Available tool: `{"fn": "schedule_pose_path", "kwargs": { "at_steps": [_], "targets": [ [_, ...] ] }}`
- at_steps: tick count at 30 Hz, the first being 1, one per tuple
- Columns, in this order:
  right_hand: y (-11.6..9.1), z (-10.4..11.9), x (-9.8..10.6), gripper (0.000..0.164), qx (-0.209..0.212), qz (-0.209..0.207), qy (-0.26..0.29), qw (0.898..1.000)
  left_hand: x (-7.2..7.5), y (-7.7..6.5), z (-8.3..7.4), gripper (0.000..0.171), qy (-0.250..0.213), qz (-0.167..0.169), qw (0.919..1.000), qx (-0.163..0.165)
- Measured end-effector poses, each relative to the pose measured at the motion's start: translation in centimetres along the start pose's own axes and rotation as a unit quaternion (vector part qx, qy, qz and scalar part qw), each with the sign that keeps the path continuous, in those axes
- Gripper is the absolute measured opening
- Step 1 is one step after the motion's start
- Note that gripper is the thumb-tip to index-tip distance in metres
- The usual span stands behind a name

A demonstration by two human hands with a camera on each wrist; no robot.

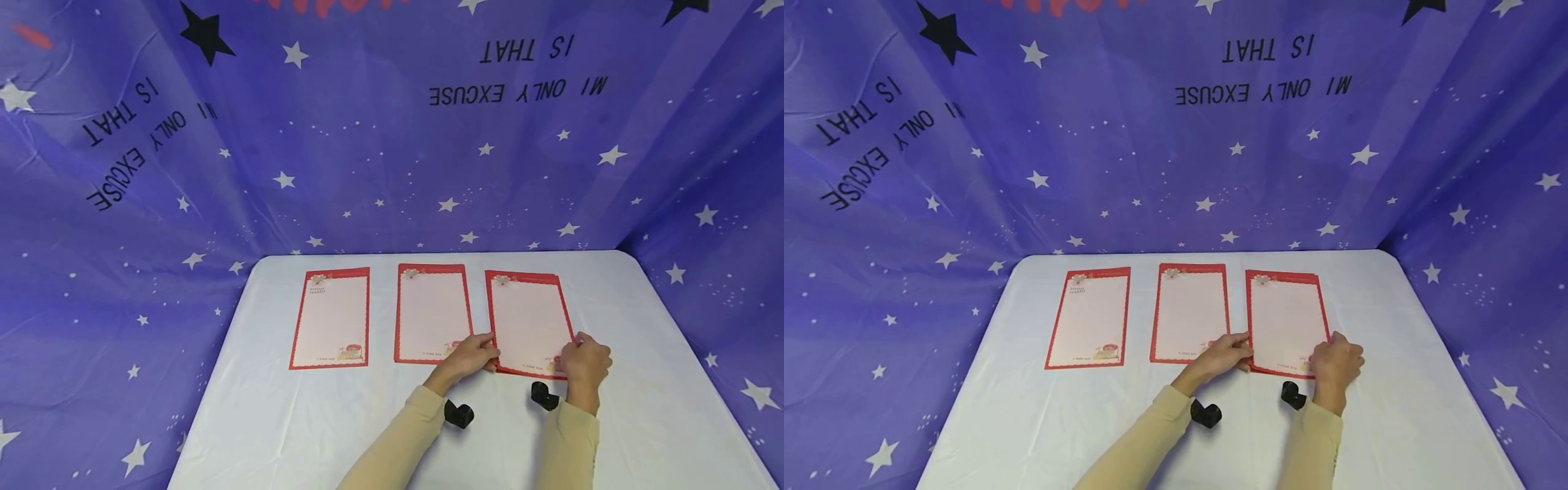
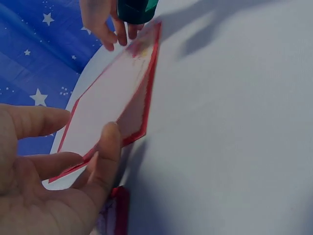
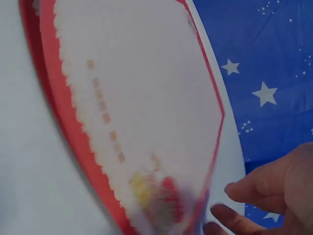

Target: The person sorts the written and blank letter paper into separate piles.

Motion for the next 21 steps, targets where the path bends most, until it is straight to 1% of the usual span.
{"fn": "schedule_pose_path", "kwargs": {
  "at_steps": [3,5,7,9,11,13,15,16,18,19,21],
  "targets": [
    [-0.1,0.6,0.4,0.052,-0.005,-0.016,0.001,1.000,0.6,-0.2,-0.2,0.055,0.005,-0.006,1.0000,-0.001],
    [-0.2,1.4,0.4,0.050,0.007,-0.024,0.017,1.000,1.3,-0.4,-0.2,0.054,0.013,-0.018,0.9997,-0.005],
    [-0.4,2.6,-0.1,0.048,0.037,-0.020,0.032,0.999,2.4,-0.7,-0.2,0.053,0.048,-0.043,0.9978,-0.020],
    [-0.6,4.1,-1.2,0.044,0.073,-0.002,0.048,0.996,3.8,-1.2,-0.2,0.051,0.090,-0.080,0.9921,-0.037],
    [-0.9,5.5,-2.5,0.041,0.104,0.028,0.056,0.993,5.4,-1.8,-0.1,0.048,0.124,-0.127,0.9824,-0.059],
    [-1.3,6.7,-3.9,0.039,0.121,0.067,0.059,0.989,7.2,-2.4,0.1,0.042,0.153,-0.185,0.9679,-0.074],
    [-1.7,7.6,-5.4,0.038,0.129,0.105,0.061,0.984,9.2,-3.0,0.3,0.036,0.166,-0.245,0.9518,-0.080],
    [-1.9,8.1,-6.1,0.038,0.131,0.122,0.061,0.982,10.2,-3.3,0.5,0.033,0.172,-0.275,0.9426,-0.079],
    [-2.4,8.7,-7.5,0.038,0.132,0.153,0.063,0.977,12.2,-3.9,0.9,0.032,0.179,-0.330,0.9251,-0.060],
    [-2.7,9.0,-8.2,0.038,0.134,0.164,0.062,0.975,13.1,-4.2,1.1,0.034,0.179,-0.351,0.9179,-0.049],
    [-3.2,9.4,-9.4,0.038,0.141,0.175,0.060,0.973,14.6,-4.7,1.7,0.041,0.171,-0.374,0.9113,-0.023]
  ]
}}
Point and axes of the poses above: each hand's wrist, its own y-axis towards the middle knuckle, its own x-axis out of the back of the hand, z = x × y, the point moved 6 cm from there along y, towards the middle knuckle, and after that the axes turned 4 degrees about x, right-handed, at the moved point
